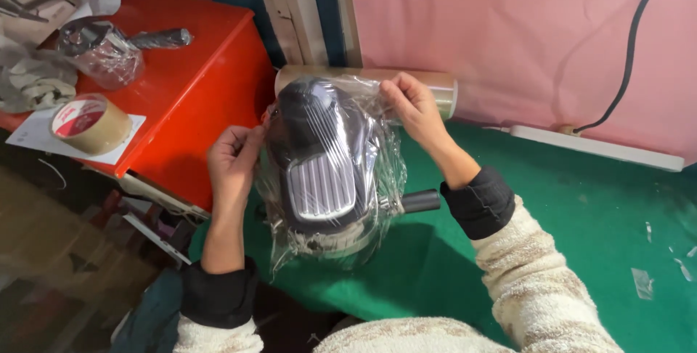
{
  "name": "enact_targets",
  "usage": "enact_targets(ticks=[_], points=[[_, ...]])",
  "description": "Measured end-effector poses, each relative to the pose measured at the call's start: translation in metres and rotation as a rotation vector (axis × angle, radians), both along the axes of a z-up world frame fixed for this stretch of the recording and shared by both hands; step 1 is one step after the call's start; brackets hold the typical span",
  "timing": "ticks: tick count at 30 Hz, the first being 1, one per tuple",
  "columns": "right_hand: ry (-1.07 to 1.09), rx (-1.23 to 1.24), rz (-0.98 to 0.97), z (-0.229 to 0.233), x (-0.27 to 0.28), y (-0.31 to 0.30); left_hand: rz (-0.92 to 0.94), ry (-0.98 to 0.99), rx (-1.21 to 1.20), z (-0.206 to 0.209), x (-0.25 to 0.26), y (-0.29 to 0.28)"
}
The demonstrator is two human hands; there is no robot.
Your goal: Wrapping a coffee maker machine in plastic film for shipping or storage.
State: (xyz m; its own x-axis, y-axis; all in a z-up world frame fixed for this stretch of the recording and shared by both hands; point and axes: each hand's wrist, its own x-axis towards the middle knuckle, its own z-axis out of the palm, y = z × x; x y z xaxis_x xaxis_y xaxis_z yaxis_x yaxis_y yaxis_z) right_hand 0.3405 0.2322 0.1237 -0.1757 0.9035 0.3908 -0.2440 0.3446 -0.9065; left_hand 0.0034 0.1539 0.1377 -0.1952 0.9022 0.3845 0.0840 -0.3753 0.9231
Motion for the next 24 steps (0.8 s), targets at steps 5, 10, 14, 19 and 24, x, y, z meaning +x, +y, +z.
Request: enact_targets(ticks=[5, 10, 14, 19, 24], points=[[-0.156, -0.082, 0.068, -0.011, -0.007, 0.002, -0.053, -0.021, -0.049, -0.019, -0.007, 0.014], [-0.049, -0.221, 0.085, -0.014, -0.005, -0.010, 0.057, 0.024, -0.146, 0.005, -0.003, 0.001], [0.086, -0.080, 0.002, -0.007, 0.005, -0.028, 0.061, 0.047, 0.080, 0.038, 0.004, -0.017], [0.130, 0.210, 0.009, 0.013, 0.029, -0.060, 0.055, 0.541, 0.488, 0.113, 0.035, -0.048], [0.006, -0.047, -0.077, -0.022, 0.052, -0.053, -0.082, 0.937, 0.510, 0.157, 0.075, -0.075]])
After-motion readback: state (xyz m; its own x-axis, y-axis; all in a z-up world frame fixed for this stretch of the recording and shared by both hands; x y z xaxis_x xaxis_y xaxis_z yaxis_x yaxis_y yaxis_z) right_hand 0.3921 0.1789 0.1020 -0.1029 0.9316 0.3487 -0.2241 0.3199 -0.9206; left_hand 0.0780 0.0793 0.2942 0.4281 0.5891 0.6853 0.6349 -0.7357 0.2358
